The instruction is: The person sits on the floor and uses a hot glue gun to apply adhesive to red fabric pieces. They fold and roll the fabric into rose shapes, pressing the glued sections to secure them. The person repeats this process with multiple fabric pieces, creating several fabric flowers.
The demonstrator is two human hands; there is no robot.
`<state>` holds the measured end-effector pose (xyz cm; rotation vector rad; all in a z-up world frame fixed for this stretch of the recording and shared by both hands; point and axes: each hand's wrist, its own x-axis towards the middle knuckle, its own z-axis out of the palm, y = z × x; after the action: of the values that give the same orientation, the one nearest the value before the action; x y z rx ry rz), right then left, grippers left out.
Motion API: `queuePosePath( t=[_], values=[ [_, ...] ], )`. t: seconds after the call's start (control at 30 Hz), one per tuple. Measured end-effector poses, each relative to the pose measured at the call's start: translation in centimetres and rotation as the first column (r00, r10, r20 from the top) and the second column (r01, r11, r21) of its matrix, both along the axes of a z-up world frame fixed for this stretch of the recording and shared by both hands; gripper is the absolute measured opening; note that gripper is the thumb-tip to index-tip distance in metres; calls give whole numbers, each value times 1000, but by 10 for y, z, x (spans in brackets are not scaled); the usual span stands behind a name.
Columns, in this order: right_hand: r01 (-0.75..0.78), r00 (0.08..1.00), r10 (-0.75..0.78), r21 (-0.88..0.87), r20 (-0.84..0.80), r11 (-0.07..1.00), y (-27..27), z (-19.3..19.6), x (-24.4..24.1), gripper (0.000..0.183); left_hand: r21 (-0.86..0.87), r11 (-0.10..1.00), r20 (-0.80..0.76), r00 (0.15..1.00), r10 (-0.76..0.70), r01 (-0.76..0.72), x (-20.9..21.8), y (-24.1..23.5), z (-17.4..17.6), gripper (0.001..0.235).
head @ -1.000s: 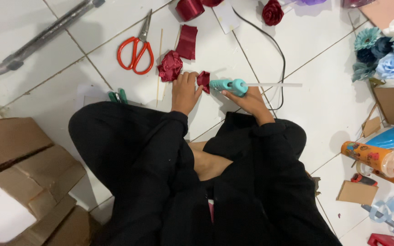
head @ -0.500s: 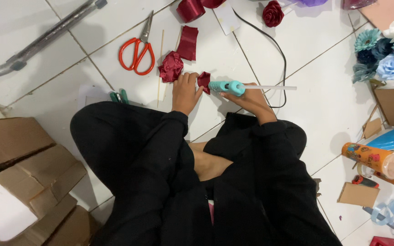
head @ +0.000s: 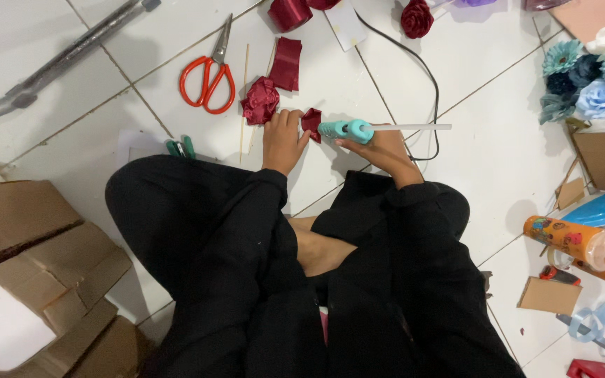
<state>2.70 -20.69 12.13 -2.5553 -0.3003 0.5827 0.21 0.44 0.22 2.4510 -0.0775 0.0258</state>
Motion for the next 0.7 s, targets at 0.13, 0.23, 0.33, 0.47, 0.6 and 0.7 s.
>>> queuePosePath(
  t=[0.13, 0.23, 0.33, 0.47, 0.6, 0.7],
  values=[
    [59, 998, -59, -3, -23, 998, -17, -30, 0, 53, 16, 1000, 11, 1000, -5, 5, -1, -1, -2, 32],
    [64, 998, -64, 22, 3, 998, -12, -28, -4, 55, 38, 999, 9, 1000, 3, -4, -2, -2, -2, 32],
    [148, 989, -149, 68, 15, 987, -3, -8, -1, 57, 35, 999, -2, 1000, 4, -4, -1, -2, -2, 32],
    [169, 986, -167, 90, -25, 981, -6, -15, -1, 53, 25, 1000, -5, 1000, -1, 1, -2, -2, 0, 32],
    [177, 980, -176, 6, -89, 984, -14, -41, -3, 62, 22, 1000, 1, 1000, -1, 1, -2, -1, 2, 33],
    [202, 974, -201, 1, -104, 979, -10, -37, -1, 60, 14, 1000, -4, 1000, 5, -5, -1, -2, 2, 31]
  ],
)
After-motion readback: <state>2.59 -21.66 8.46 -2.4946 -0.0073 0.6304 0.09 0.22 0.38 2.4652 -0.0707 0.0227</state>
